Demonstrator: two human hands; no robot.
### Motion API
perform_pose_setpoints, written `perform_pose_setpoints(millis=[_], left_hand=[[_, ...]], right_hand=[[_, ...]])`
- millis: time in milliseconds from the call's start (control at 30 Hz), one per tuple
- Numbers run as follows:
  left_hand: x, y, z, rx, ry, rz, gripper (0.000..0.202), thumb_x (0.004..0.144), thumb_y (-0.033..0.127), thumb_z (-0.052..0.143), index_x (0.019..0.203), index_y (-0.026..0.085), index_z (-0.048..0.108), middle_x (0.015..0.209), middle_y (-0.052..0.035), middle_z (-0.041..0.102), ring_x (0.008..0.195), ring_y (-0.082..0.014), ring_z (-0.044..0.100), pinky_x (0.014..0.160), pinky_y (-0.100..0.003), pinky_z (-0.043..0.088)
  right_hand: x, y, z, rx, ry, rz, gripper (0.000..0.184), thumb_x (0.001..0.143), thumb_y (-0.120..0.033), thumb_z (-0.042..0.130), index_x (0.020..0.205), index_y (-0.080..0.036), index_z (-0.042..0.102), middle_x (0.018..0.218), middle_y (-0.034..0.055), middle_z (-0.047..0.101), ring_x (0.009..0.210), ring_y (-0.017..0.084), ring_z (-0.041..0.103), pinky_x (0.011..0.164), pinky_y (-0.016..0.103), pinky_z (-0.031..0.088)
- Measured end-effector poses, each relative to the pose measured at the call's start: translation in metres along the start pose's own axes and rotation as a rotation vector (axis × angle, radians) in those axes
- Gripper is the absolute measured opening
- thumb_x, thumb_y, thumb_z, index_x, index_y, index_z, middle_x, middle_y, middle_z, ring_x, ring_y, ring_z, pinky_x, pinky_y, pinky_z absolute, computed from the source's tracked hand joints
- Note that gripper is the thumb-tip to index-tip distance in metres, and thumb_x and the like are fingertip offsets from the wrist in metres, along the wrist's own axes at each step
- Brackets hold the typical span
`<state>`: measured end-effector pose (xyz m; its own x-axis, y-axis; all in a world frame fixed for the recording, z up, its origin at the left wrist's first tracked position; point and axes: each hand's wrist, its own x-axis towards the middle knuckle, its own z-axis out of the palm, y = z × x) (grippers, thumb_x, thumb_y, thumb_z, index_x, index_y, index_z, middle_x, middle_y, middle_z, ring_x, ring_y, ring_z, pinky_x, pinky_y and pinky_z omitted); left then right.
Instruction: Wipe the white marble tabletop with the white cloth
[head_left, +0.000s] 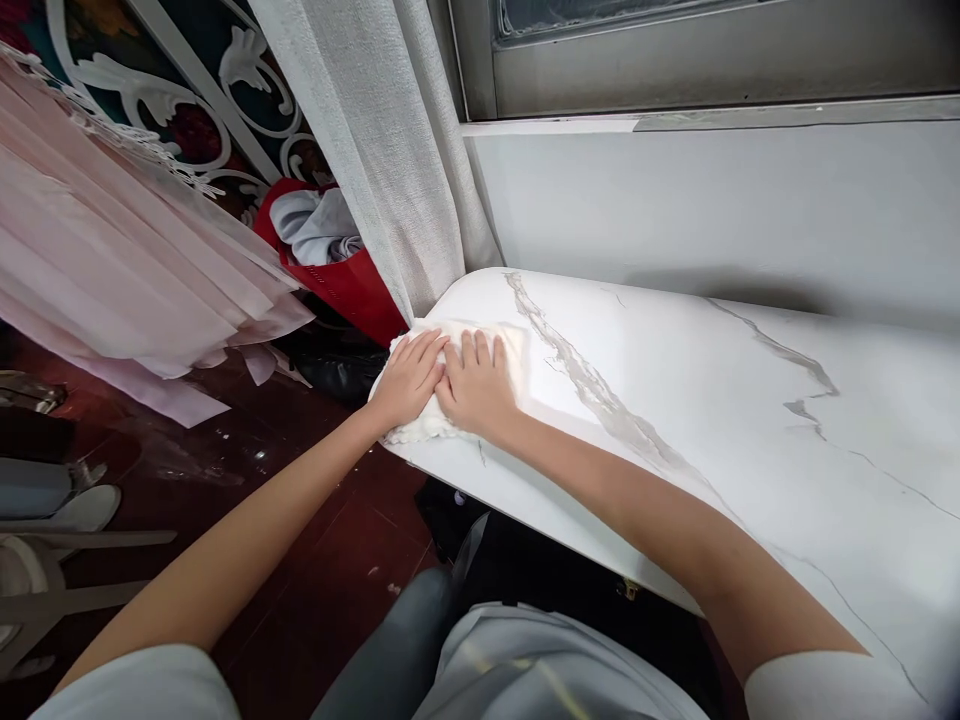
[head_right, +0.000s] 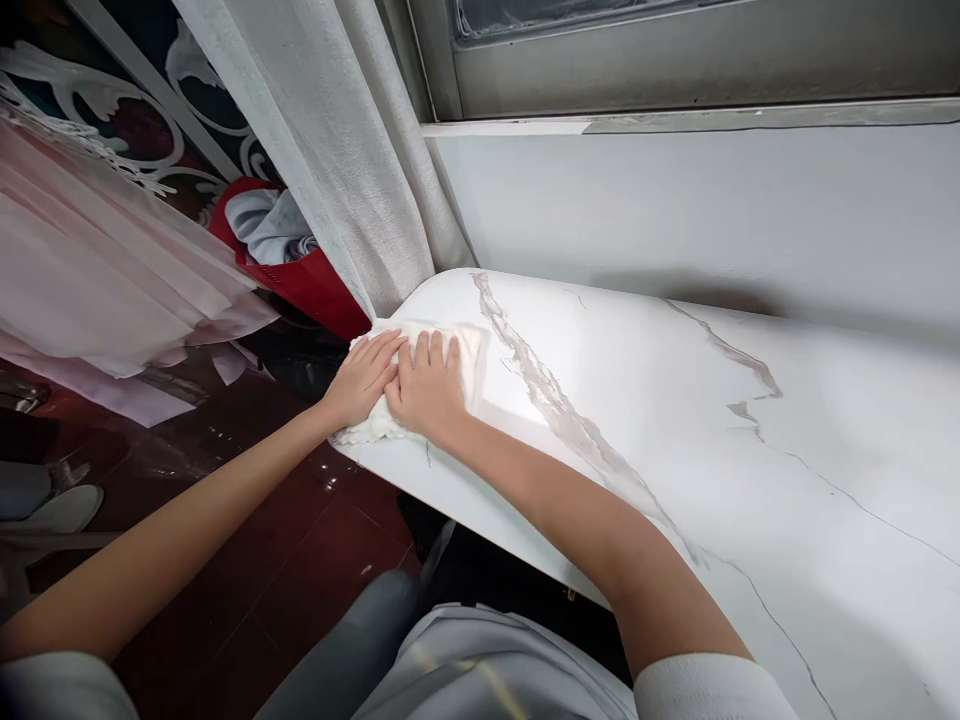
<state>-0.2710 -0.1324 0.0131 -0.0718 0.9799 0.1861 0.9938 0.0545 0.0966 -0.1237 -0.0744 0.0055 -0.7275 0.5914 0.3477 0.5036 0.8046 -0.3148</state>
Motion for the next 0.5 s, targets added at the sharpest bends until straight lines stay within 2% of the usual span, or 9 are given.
perform_pose_setpoints(millis=[333,500], left_hand=[[0.114,-0.009,0.021,-0.102,0.033,-0.003,0.045,0.097,0.032,0.029,0.137,0.022,0.047,0.149,-0.0066,0.046,0.140,-0.0198,0.037,0.120,-0.044,0.020],[0.160,-0.013,0.029,-0.146,0.051,0.008,0.045,0.094,0.032,0.033,0.135,0.023,0.049,0.146,-0.0045,0.050,0.137,-0.0192,0.041,0.119,-0.042,0.020]], right_hand=[[0.071,0.073,0.002,-0.023,0.001,0.097,0.052,0.097,-0.029,0.036,0.144,-0.008,0.044,0.153,0.0201,0.038,0.143,0.034,0.028,0.116,0.056,0.012],[0.099,0.100,0.003,-0.019,0.010,0.135,0.053,0.097,-0.028,0.034,0.145,-0.008,0.043,0.153,0.0204,0.037,0.143,0.034,0.028,0.116,0.057,0.012]])
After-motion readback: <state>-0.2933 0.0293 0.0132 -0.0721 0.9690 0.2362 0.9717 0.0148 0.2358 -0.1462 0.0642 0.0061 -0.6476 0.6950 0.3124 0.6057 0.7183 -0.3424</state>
